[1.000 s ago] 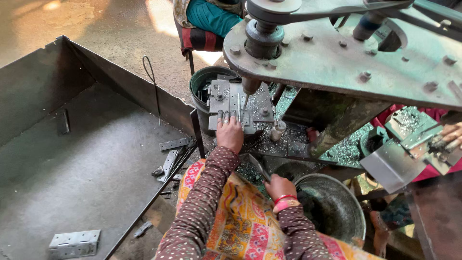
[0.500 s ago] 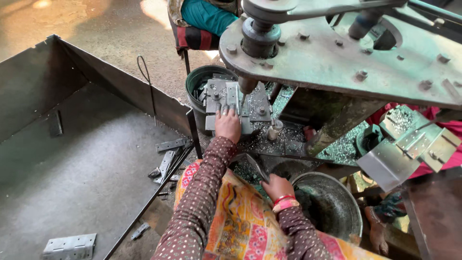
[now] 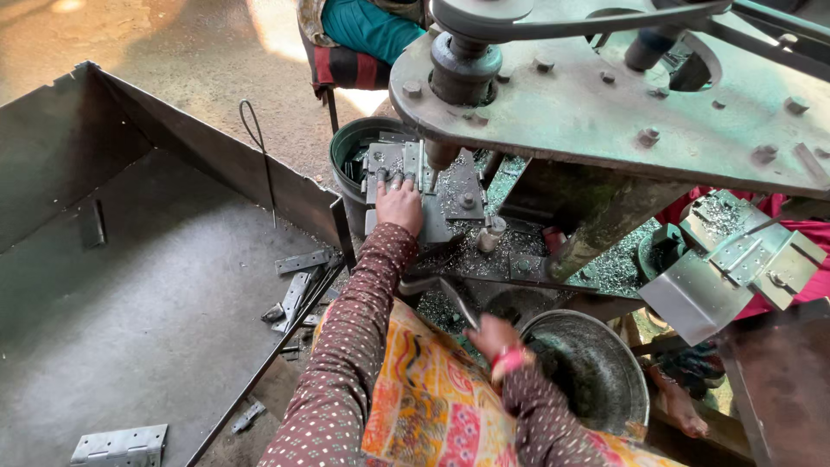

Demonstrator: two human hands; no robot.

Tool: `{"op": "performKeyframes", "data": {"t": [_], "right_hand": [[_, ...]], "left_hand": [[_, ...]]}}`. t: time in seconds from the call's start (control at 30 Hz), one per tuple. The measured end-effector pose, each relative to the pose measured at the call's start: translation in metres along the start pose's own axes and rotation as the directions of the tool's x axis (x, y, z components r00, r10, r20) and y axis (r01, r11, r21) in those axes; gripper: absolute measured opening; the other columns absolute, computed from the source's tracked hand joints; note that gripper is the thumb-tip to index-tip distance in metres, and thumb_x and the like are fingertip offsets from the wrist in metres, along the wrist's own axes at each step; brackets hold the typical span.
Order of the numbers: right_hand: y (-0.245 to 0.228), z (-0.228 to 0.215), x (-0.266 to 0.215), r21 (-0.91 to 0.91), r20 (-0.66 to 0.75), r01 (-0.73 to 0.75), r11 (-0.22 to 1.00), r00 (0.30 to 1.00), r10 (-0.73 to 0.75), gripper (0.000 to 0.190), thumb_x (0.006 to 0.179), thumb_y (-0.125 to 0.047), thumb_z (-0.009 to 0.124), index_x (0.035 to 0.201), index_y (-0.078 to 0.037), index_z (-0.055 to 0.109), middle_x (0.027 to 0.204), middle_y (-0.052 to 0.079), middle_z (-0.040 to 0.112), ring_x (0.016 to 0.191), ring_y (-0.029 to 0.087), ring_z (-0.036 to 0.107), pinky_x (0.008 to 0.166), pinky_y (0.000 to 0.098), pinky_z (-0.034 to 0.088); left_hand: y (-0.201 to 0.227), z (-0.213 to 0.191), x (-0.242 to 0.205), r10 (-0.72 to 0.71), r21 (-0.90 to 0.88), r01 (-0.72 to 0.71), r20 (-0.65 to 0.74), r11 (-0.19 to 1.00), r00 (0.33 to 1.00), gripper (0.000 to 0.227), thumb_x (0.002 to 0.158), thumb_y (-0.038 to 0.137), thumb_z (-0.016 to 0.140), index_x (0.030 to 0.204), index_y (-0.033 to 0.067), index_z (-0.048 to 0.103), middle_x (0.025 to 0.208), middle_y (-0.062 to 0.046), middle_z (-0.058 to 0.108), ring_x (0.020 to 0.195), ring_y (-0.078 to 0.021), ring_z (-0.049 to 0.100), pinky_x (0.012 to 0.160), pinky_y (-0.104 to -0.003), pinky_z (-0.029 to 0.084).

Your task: The person places small metal hinge components into a drilling jig by hand, uses a lever to lower the drill head to create holes, and затем moves the finished pieces into a collection bin.

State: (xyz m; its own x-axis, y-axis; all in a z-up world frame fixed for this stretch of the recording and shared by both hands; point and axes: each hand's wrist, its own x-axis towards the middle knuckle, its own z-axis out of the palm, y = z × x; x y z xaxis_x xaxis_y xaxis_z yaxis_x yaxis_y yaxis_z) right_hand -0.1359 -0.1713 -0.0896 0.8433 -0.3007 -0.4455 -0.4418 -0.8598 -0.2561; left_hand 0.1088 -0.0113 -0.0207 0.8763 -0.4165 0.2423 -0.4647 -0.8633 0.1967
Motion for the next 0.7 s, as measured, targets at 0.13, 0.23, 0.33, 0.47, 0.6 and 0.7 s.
{"op": "performKeyframes", "data": {"t": [0.13,0.23,0.33,0.47,0.6,0.7], "right_hand": [[0.007,0.023,-0.007,-0.063,-0.095,0.009,0.998,0.995,-0.015,0.048,0.087,-0.055,0.068,0.098,-0.008,0.073,0.093,0.019,0.074,0.088,0.038,0.070,0.078,0.0490,0.054],[-0.007,-0.024,0.008,-0.091,-0.034,0.006,0.996,0.999,-0.009,0.054,0.090,-0.060,0.065,0.097,-0.007,0.074,0.092,0.018,0.072,0.087,0.036,0.070,0.077,0.0478,0.053],[-0.031,-0.066,0.003,-0.007,-0.095,-0.045,0.999,0.995,0.044,0.055,0.096,-0.063,0.057,0.098,-0.009,0.071,0.086,0.014,0.073,0.080,0.031,0.073,0.076,0.0455,0.055],[-0.048,-0.090,-0.014,0.178,-0.556,0.163,0.970,0.830,-0.037,0.045,0.093,-0.053,0.062,0.102,-0.009,0.063,0.092,0.010,0.071,0.079,0.030,0.070,0.073,0.0440,0.055],[-0.050,-0.082,-0.024,0.140,-0.786,0.346,0.928,0.609,-0.108,0.036,0.098,-0.042,0.066,0.108,-0.008,0.061,0.103,0.012,0.067,0.081,0.030,0.069,0.072,0.0432,0.054],[-0.047,-0.079,-0.027,0.179,-0.814,0.364,0.914,0.577,-0.070,0.036,0.096,-0.038,0.067,0.109,-0.005,0.059,0.108,0.016,0.065,0.082,0.032,0.068,0.072,0.0449,0.054]], "left_hand": [[-0.011,0.006,-0.007,0.000,0.003,0.000,-0.006,1.000,1.000,0.023,0.096,0.012,0.056,0.103,0.0083,0.077,0.132,-0.009,0.066,0.125,-0.0253,0.061,0.122,-0.055,0.028],[-0.002,-0.006,0.002,0.012,-0.021,-0.011,0.053,1.000,0.999,0.024,0.098,0.012,0.054,0.108,0.0080,0.076,0.138,-0.008,0.064,0.125,-0.0251,0.060,0.125,-0.055,0.024],[0.008,-0.025,-0.017,0.105,0.105,-0.123,0.156,0.987,0.982,0.023,0.093,0.017,0.057,0.101,0.0104,0.077,0.139,-0.011,0.058,0.132,-0.0260,0.049,0.122,-0.056,0.016],[0.032,-0.035,-0.082,0.201,0.261,-0.203,0.035,0.944,0.979,0.028,0.090,0.017,0.060,0.113,0.0074,0.073,0.131,-0.012,0.062,0.139,-0.0278,0.046,0.124,-0.053,0.018],[0.031,-0.032,-0.128,0.257,0.211,-0.187,-0.383,0.960,0.887,0.028,0.088,0.013,0.061,0.114,0.0084,0.069,0.118,-0.012,0.062,0.126,-0.0293,0.052,0.115,-0.058,0.027],[0.028,-0.030,-0.133,0.397,0.121,-0.389,-0.477,0.913,0.784,0.013,0.093,0.016,0.061,0.100,0.0054,0.064,0.111,-0.009,0.060,0.117,-0.0268,0.061,0.113,-0.056,0.035]]}}
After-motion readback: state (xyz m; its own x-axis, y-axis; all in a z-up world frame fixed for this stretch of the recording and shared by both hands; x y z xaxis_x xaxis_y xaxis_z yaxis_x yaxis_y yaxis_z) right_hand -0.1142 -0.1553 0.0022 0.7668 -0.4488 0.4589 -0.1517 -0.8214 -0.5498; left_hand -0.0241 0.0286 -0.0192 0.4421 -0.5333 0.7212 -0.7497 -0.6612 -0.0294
